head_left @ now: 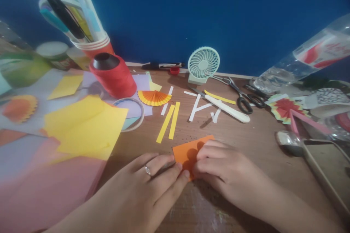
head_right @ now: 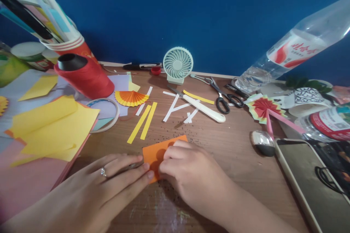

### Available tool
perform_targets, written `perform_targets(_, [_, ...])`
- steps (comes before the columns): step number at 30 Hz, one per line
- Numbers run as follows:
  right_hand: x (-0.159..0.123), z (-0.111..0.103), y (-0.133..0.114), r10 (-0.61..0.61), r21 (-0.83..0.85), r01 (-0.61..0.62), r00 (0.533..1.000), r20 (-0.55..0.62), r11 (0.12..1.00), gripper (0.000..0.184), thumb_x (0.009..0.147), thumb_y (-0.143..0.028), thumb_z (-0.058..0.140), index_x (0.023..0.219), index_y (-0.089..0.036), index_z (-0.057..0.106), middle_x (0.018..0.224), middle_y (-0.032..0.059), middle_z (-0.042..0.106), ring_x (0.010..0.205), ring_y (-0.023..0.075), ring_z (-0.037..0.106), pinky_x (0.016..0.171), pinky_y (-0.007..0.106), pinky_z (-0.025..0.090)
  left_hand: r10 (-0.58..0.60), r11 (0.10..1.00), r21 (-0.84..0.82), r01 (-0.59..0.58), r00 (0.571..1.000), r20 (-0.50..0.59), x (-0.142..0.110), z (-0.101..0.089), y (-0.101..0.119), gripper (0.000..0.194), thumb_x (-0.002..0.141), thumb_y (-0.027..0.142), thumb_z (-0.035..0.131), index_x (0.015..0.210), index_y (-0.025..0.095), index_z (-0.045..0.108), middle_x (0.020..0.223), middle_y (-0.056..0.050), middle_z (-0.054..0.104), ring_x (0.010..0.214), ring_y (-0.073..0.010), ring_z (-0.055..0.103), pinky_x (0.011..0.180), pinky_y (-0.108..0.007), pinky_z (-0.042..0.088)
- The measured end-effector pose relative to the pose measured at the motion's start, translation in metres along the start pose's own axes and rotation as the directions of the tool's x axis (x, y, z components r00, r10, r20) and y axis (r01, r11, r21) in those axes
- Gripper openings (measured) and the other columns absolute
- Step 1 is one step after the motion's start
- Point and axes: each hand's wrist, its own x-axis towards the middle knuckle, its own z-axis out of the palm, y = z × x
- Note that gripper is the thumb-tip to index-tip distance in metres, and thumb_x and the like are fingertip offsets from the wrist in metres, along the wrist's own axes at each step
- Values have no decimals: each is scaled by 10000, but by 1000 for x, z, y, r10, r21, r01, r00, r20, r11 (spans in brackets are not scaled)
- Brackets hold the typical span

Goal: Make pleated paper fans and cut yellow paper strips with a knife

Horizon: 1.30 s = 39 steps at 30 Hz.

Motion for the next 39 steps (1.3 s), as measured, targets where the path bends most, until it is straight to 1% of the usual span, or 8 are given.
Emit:
perform_targets(10, [-1,-3,0,38,38,-38,999,-5,999,197,795,-47,519,661,-179,577,679,-24,517,707,114,450,638,232,357,63,997,52,-60,997,-46,2,7,2,329,870,195,376,1132,192,575,1058,-29,659,963,-211,563,761,-326,463])
perform_targets(13, [-1,-7,-1,54,17,-54,998,13,998,183,809,-88,536,662,-183,589,674,-21,525,708,118,455,655,244,362,15,994,106,-9,998,-56,-2,11,6,311,871,201,390,1107,185,593,1078,-51,647,987,-228,554,786,-354,464])
perform_targets(17, [-1,-5,-1,-14,55,13,1000,5,998,191,839,-161,532,667,-178,614,674,-9,532,720,126,465,657,256,375,27,993,120,2,969,-245,-10,17,9,248,843,152,432,956,180,650,932,-37,676,892,-192,584,823,-312,465])
perform_targets(21, [-3,-4,1,-44,67,44,999,-14,997,186,847,-168,524,717,-189,654,720,4,553,757,129,481,659,257,388,6,995,92,31,927,-376,-10,22,9,325,848,101,342,962,148,643,934,-40,666,833,-135,596,837,-212,465])
perform_targets(24, [-5,-7,5,-47,73,47,999,2,996,143,831,-155,548,774,-203,670,749,2,574,769,128,492,679,260,397,12,996,82,19,929,-371,-7,26,9,359,839,66,309,920,151,648,903,-35,672,817,-129,601,828,-206,470])
perform_targets(28, [-6,-10,8,-31,75,30,999,22,997,127,796,-119,585,734,-198,662,768,-7,572,781,121,491,700,255,393,62,996,80,-36,932,-356,-6,30,8,374,846,71,294,989,162,628,917,-33,674,859,-147,593,831,-242,467])
perform_targets(34, [-6,-17,9,14,39,-17,998,67,999,121,770,-128,607,701,-205,669,742,-8,562,776,128,491,662,251,395,-30,999,-48,24,992,-125,-5,23,7,330,836,122,346,1024,183,611,899,-35,671,828,-152,591,780,-237,490])
perform_targets(39, [-9,-26,14,60,20,-62,995,75,998,128,751,-139,618,683,-224,685,702,-2,560,775,146,489,650,264,406,-75,995,-76,69,994,-82,-10,24,6,325,815,182,420,1105,196,564,1006,-53,644,919,-180,570,838,-270,468])
